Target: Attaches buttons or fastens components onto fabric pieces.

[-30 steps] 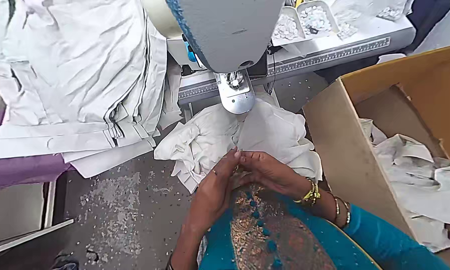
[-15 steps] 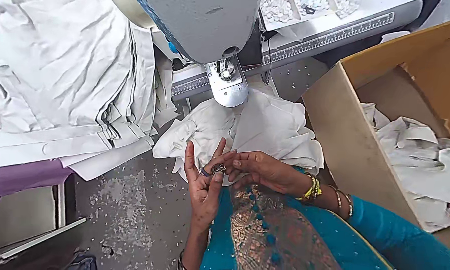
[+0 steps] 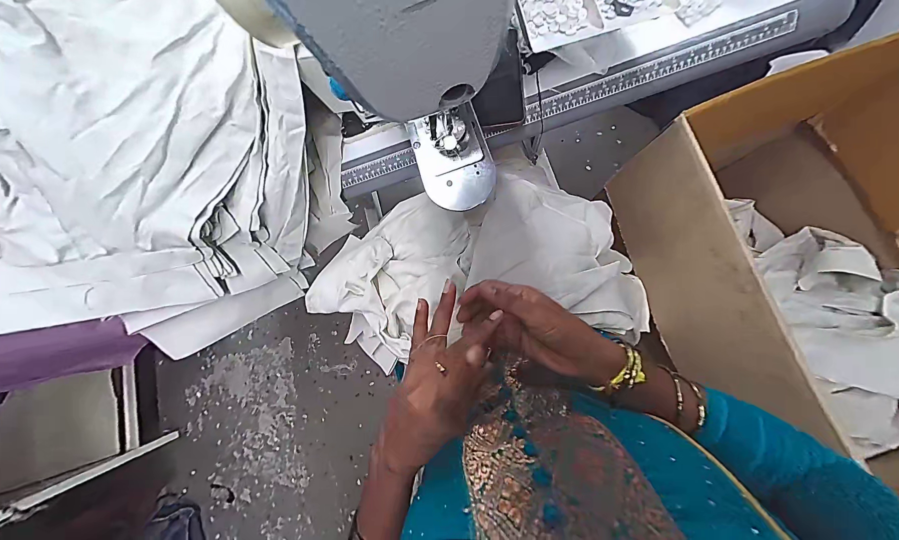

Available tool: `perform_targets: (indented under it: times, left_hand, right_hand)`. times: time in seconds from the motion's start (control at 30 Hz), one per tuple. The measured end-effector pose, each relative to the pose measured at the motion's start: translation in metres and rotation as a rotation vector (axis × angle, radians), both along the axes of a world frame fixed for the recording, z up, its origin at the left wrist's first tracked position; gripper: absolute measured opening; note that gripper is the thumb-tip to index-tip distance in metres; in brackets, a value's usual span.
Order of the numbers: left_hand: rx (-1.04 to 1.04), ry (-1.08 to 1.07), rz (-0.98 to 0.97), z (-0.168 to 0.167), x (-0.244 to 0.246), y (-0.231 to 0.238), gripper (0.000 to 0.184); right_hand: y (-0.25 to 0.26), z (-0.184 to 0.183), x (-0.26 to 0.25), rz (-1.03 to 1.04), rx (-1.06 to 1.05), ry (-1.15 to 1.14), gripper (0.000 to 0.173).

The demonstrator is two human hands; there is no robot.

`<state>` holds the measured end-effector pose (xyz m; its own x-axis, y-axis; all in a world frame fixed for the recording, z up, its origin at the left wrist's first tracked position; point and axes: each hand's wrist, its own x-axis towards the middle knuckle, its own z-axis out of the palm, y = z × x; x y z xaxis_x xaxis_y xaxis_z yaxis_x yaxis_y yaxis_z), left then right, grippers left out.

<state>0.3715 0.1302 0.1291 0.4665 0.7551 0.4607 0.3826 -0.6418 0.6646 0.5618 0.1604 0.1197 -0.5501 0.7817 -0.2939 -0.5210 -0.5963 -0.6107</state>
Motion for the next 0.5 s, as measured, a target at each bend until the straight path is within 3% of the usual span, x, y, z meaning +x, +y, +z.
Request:
perform_targets:
  times: [0.07, 0.13, 0.23, 0.37, 0.5]
  left_hand:
    - [0.092, 0.155, -0.018, 0.004, 0.0, 0.0, 0.029]
    - [0.148, 0.289, -0.028, 0.006, 0.0, -0.001, 0.033]
    - [0.164, 0.402, -0.083, 0.003, 0.001, -0.001, 0.039]
    - [0.152, 0.521, -0.206, -0.003, 0.006, 0.003, 0.036]
    - [0.179, 0.598, -0.214, -0.003, 0.01, 0.006, 0.027]
  right_hand:
    - [0.004, 0.004, 0.004, -0.141, 0.128, -0.236, 0.026]
    - [0.005, 0.004, 0.008, -0.255, 0.34, -0.495, 0.016]
    - [0.008, 0.002, 0.019, -0.316, 0.749, -0.738, 0.018]
    - [0.02, 0.013, 0.026, -0.216, 1.111, -0.838, 0.017]
    - [0.025, 0.024, 0.019, -0.062, 1.295, -0.848, 0.014]
